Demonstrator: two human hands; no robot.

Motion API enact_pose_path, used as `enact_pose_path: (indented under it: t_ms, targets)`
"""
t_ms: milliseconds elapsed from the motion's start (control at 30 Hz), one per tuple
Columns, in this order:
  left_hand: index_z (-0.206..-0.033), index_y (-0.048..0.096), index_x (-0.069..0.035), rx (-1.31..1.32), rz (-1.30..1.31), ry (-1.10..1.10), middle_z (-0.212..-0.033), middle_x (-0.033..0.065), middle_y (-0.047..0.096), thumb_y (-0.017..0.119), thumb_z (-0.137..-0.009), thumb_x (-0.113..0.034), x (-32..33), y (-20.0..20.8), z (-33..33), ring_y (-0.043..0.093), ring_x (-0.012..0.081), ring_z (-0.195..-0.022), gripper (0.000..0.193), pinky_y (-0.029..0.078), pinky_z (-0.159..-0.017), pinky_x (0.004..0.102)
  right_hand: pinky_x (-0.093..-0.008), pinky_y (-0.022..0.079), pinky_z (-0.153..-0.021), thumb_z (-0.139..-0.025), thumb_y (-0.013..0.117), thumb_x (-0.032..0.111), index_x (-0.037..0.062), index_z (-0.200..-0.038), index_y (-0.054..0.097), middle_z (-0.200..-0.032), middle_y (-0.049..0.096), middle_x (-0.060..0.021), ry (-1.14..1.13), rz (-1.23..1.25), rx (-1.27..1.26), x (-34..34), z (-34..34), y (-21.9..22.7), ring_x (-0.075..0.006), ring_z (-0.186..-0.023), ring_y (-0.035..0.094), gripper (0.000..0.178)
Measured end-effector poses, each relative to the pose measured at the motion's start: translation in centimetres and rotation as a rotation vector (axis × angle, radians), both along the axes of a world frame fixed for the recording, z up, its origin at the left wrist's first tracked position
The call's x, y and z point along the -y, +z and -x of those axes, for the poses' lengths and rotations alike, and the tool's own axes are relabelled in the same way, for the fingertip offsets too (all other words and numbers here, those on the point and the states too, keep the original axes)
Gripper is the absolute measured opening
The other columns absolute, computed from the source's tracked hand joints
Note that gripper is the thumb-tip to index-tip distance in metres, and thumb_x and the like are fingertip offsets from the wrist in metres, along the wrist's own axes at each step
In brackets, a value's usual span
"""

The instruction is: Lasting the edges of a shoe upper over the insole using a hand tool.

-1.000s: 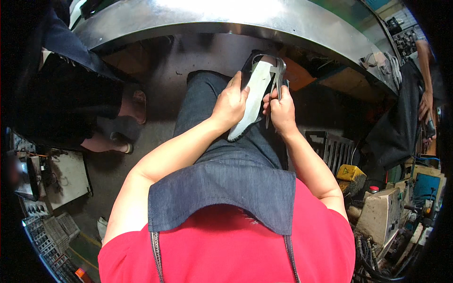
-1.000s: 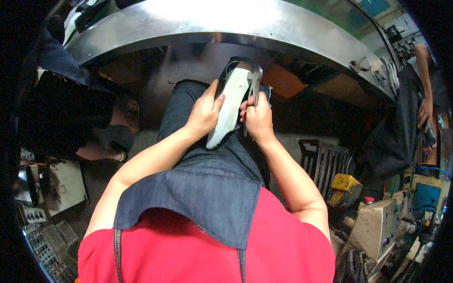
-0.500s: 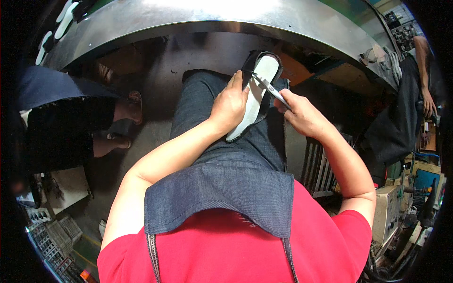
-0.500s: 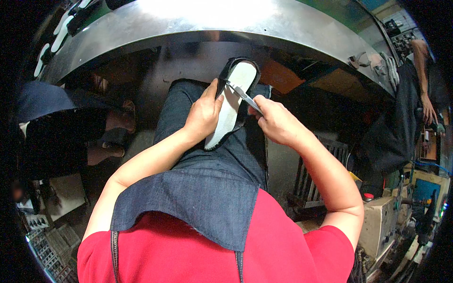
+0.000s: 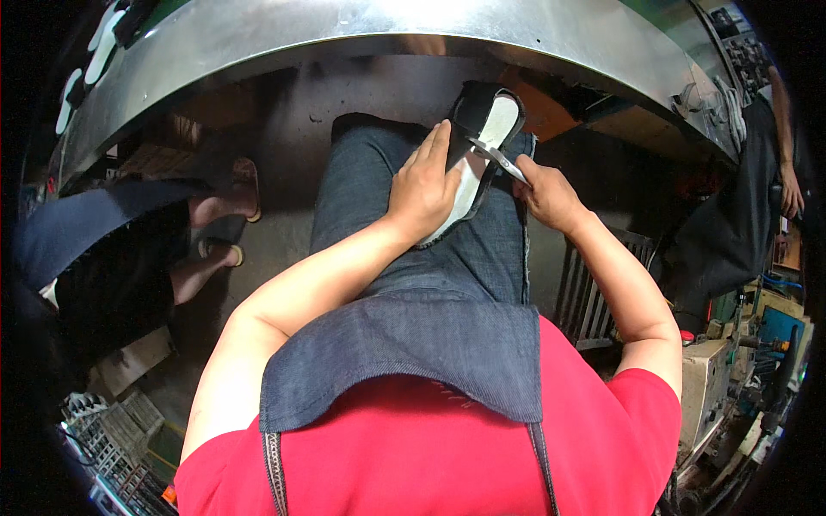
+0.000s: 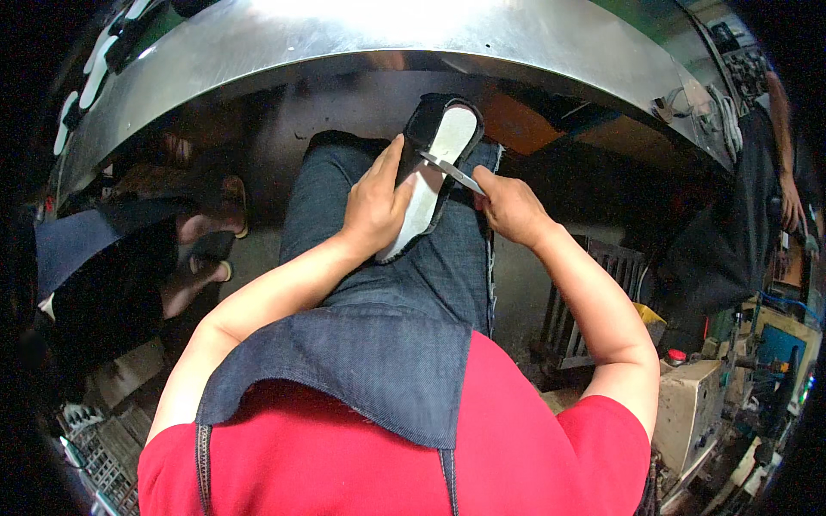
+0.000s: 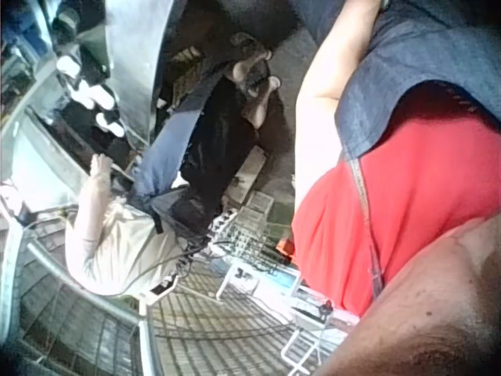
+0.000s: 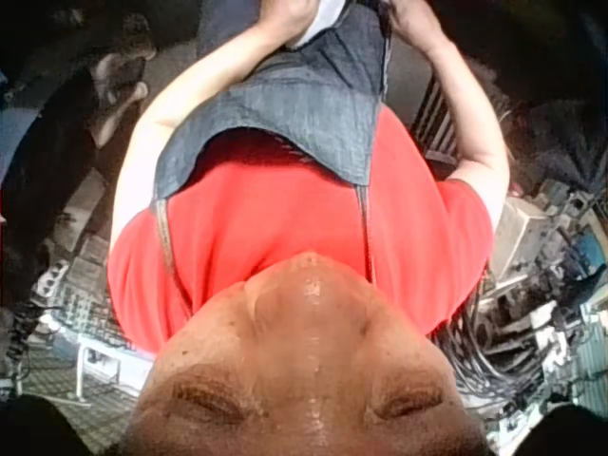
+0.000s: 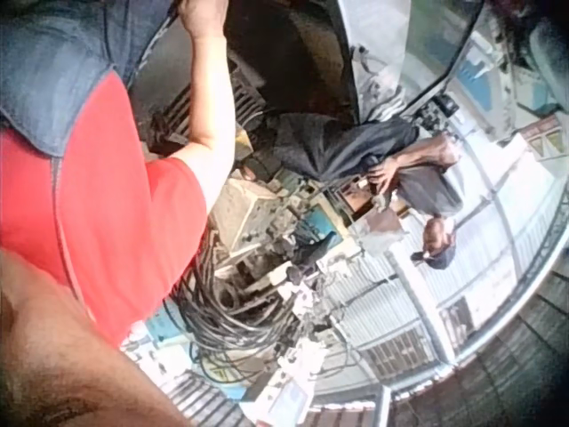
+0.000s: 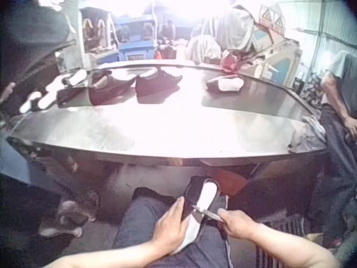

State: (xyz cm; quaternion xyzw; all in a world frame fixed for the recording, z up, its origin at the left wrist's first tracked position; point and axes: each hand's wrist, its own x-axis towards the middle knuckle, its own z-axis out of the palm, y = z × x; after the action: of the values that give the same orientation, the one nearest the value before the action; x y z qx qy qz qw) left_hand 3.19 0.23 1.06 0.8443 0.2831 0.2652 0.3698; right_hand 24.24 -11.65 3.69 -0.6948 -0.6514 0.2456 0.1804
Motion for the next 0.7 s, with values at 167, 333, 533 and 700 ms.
enact_pose_path:
  t_ms: [167,333,533,700]
  targets:
    - [-0.146,0.029,0.002,0.074,0.295,0.000,-0.146,0.0319,0.031,0.050,-0.096,-0.040,-0.8,-0.2,-0.4,0.032,0.0427,-0.137,0.068,0.028,-0.112,0.0421,-0.0477,0.047,-0.063,-0.085,0.053,0.002,0.0049,-0.092,0.044,-0.074,0.061,-0.0182,-0.019,-0.023,0.002,0.1,0.1,-0.5,-0.0409,-0.075,0.062,0.012]
    - [-0.146,0.030,-0.003,0.038,0.640,0.001,-0.146,0.0224,0.034,0.055,-0.096,-0.037,-2.1,0.3,-1.5,0.034,0.0332,-0.136,0.066,0.027,-0.112,0.0370,-0.0444,0.048,-0.067,-0.086,0.052,0.000,0.0029,-0.090,0.045,-0.076,0.063,-0.0182,-0.046,0.046,-0.020,0.2,0.3,0.3,-0.0404,-0.080,0.064,0.009]
    - [-0.144,0.029,-0.001,-0.089,0.560,-0.056,-0.142,0.0289,0.036,0.058,-0.093,-0.041,-3.0,0.4,-1.8,0.040,0.0353,-0.130,0.071,0.034,-0.107,0.0381,-0.0428,0.049,-0.072,-0.083,0.053,-0.003,0.0026,-0.094,0.048,-0.082,0.062,-0.0173,-0.099,0.062,-0.217,1.6,1.1,2.4,-0.0370,-0.084,0.064,0.013]
    - [-0.142,0.030,0.001,-0.080,0.547,-0.036,-0.137,0.0288,0.040,0.060,-0.092,-0.038,-2.8,0.6,-1.7,0.044,0.0350,-0.126,0.071,0.037,-0.104,0.0377,-0.0358,0.050,-0.070,-0.079,0.049,-0.010,0.0023,-0.091,0.048,-0.080,0.061,-0.0121,-0.345,-0.020,-0.266,2.8,3.0,3.8,-0.0270,-0.076,0.064,0.017]
